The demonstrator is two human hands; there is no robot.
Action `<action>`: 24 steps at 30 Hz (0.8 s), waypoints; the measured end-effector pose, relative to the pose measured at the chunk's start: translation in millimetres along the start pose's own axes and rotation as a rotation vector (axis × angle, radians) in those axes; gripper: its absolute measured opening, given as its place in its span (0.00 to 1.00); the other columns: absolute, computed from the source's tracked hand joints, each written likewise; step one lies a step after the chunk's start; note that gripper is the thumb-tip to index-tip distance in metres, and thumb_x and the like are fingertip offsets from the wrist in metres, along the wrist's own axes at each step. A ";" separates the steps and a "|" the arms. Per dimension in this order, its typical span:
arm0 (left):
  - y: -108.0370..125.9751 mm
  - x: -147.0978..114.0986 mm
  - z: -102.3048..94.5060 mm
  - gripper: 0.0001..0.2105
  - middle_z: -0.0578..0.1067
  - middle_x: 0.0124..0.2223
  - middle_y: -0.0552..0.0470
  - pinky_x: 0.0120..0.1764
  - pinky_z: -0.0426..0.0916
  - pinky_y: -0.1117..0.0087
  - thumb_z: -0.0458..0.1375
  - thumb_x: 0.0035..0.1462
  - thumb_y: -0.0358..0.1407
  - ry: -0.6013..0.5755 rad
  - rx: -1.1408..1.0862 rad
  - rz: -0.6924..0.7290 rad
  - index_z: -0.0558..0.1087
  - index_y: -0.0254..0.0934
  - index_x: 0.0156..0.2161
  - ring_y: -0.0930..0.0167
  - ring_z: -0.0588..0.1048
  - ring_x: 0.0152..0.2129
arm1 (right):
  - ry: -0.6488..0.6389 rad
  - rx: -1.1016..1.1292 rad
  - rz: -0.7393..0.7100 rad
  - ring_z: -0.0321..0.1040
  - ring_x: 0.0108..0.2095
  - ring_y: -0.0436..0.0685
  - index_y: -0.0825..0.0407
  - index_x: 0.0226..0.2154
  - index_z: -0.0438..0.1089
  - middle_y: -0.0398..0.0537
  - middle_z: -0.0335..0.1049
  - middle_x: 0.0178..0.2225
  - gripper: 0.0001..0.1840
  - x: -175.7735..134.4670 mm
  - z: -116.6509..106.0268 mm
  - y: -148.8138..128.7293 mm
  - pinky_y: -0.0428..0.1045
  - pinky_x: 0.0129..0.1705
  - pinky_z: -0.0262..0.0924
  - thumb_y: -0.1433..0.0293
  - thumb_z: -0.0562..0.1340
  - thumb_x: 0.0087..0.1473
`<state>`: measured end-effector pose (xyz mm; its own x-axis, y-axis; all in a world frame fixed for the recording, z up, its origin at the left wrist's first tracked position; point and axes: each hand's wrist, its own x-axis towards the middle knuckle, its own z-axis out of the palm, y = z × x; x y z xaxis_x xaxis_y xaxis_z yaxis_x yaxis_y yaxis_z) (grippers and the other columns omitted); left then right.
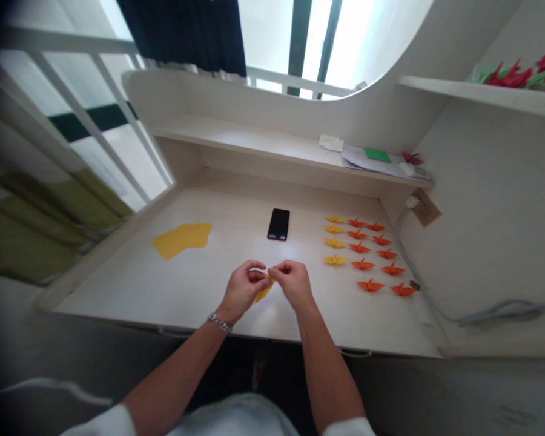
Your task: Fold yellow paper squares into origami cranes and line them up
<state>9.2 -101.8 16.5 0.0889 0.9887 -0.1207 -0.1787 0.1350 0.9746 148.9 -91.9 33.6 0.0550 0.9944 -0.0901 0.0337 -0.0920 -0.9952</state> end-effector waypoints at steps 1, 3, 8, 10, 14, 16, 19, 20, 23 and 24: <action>-0.4 0.1 -0.1 0.21 0.77 0.27 0.51 0.25 0.68 0.72 0.69 0.38 0.37 0.001 -0.004 -0.006 0.68 0.35 0.38 0.69 0.76 0.22 | -0.012 -0.011 0.009 0.56 0.17 0.48 0.54 0.20 0.72 0.40 0.65 0.15 0.11 0.6 -0.8 -0.6 0.45 0.20 0.50 0.63 0.69 0.36; -0.9 0.4 -0.4 0.21 0.77 0.27 0.51 0.26 0.69 0.71 0.69 0.37 0.36 0.005 -0.013 -0.020 0.68 0.35 0.38 0.69 0.76 0.23 | -0.047 -0.014 0.027 0.58 0.18 0.48 0.54 0.20 0.73 0.41 0.67 0.16 0.12 2.4 -2.1 -1.1 0.45 0.21 0.52 0.62 0.69 0.37; 1.4 1.1 0.1 0.20 0.76 0.26 0.52 0.27 0.70 0.70 0.69 0.37 0.34 0.021 -0.040 -0.038 0.69 0.35 0.37 0.69 0.76 0.23 | -0.037 0.002 0.007 0.57 0.17 0.47 0.55 0.21 0.73 0.41 0.64 0.15 0.15 7.9 -2.5 0.5 0.45 0.20 0.51 0.59 0.69 0.39; 3.0 1.3 0.5 0.20 0.76 0.26 0.52 0.28 0.70 0.70 0.69 0.37 0.33 0.043 -0.052 -0.033 0.69 0.35 0.37 0.69 0.76 0.23 | -0.024 0.068 0.043 0.60 0.19 0.48 0.55 0.24 0.74 0.43 0.67 0.18 0.18 9.0 -2.5 0.3 0.44 0.21 0.53 0.55 0.67 0.42; 3.4 1.4 0.2 0.20 0.76 0.26 0.52 0.28 0.70 0.71 0.69 0.37 0.32 0.087 -0.043 -0.024 0.69 0.35 0.37 0.70 0.75 0.23 | 0.032 0.174 0.081 0.65 0.25 0.50 0.54 0.29 0.74 0.47 0.72 0.26 0.23 8.2 -4.2 -1.7 0.44 0.23 0.57 0.50 0.62 0.46; 2.4 1.4 -0.1 0.20 0.76 0.27 0.52 0.28 0.70 0.70 0.69 0.38 0.33 0.096 -0.037 -0.020 0.69 0.35 0.37 0.70 0.75 0.24 | -0.009 0.107 0.035 0.64 0.24 0.50 0.54 0.28 0.74 0.46 0.71 0.24 0.20 7.3 -4.9 -1.3 0.45 0.24 0.57 0.53 0.65 0.44; 1.2 2.1 -0.4 0.19 0.76 0.27 0.51 0.29 0.71 0.70 0.69 0.38 0.33 0.070 -0.048 -0.013 0.69 0.34 0.37 0.69 0.76 0.25 | -0.033 -0.029 -0.047 0.61 0.20 0.49 0.54 0.22 0.73 0.41 0.66 0.17 0.15 7.2 -3.8 1.7 0.45 0.23 0.55 0.58 0.68 0.41; 1.2 2.6 -0.4 0.19 0.76 0.27 0.51 0.30 0.71 0.70 0.69 0.38 0.33 0.060 -0.056 -0.010 0.69 0.34 0.37 0.69 0.76 0.25 | -0.017 -0.053 -0.059 0.60 0.19 0.48 0.54 0.22 0.73 0.41 0.65 0.16 0.15 7.5 -2.6 3.0 0.45 0.23 0.54 0.59 0.68 0.42; 2.0 5.3 -1.1 0.20 0.76 0.27 0.51 0.31 0.70 0.70 0.70 0.37 0.33 0.083 -0.085 -0.005 0.69 0.34 0.36 0.70 0.76 0.25 | 0.031 -0.009 -0.031 0.62 0.20 0.49 0.54 0.25 0.72 0.41 0.67 0.18 0.16 7.4 3.8 7.6 0.45 0.23 0.56 0.57 0.66 0.44; 2.3 6.5 -1.5 0.20 0.77 0.28 0.51 0.31 0.70 0.70 0.70 0.37 0.33 0.111 -0.100 -0.005 0.69 0.34 0.37 0.69 0.76 0.25 | 0.033 0.032 -0.004 0.64 0.21 0.50 0.53 0.28 0.72 0.42 0.68 0.20 0.17 6.6 6.5 9.6 0.45 0.23 0.57 0.55 0.65 0.44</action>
<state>7.9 -94.9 17.7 -0.0175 0.9884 -0.1505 -0.2761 0.1399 0.9509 143.1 -85.8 23.2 0.0878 0.9925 -0.0852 0.0018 -0.0856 -0.9963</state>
